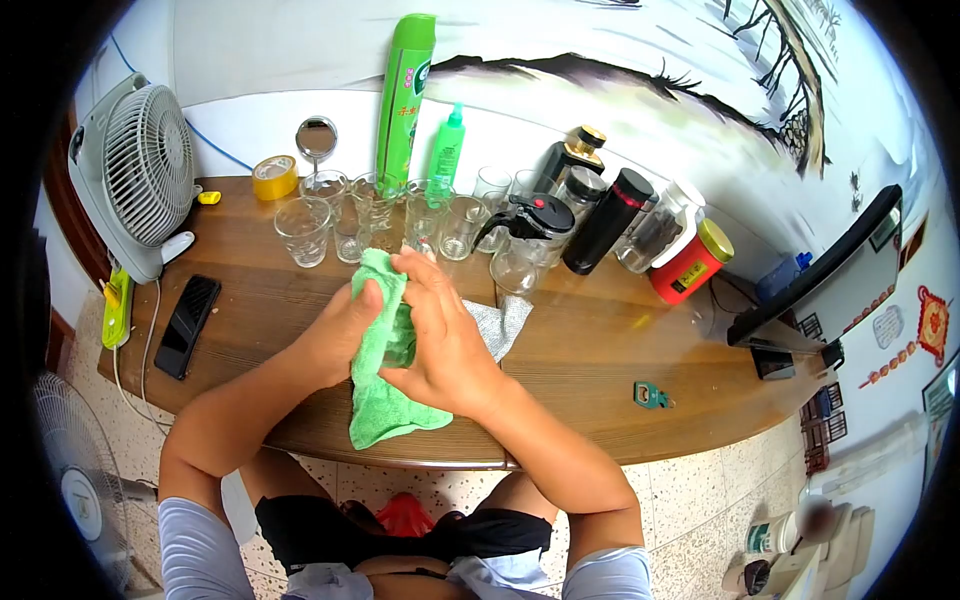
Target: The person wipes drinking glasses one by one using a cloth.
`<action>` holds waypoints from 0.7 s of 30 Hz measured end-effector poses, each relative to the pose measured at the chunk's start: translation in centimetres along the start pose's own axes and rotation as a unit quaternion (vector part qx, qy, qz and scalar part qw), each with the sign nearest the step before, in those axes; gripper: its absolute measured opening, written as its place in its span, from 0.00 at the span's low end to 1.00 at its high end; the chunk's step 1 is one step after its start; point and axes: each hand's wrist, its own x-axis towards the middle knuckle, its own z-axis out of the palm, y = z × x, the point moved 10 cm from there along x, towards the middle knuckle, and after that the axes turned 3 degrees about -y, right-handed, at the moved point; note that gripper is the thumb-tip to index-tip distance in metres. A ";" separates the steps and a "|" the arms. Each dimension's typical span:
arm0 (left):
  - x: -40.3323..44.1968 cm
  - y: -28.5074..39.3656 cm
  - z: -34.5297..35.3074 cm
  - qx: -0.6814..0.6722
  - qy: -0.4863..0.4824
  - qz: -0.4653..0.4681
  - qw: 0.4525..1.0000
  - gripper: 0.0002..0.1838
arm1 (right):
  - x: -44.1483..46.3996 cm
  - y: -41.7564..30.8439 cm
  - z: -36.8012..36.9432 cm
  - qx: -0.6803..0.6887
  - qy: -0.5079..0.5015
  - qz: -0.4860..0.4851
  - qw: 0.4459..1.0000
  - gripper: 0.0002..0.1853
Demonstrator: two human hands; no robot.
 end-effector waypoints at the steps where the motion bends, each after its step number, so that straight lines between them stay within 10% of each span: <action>1: 0.0 -0.5 0.1 -0.046 -0.020 -0.011 0.999 0.51 | -0.1 0.1 -0.3 0.029 0.009 -0.031 0.999 0.52; 6: -0.7 0.2 1.8 -0.167 -0.057 0.001 0.984 0.51 | -0.1 -1.2 -1.1 0.059 0.039 -0.088 0.994 0.49; 15: 0.0 0.6 -0.5 0.053 0.037 0.000 0.998 0.50 | -0.3 0.2 0.7 -0.021 -0.015 0.069 0.997 0.57; 21: -0.2 0.2 1.3 -0.149 -0.063 -0.019 0.987 0.54 | -0.2 -1.3 -0.9 0.021 0.038 -0.091 0.995 0.50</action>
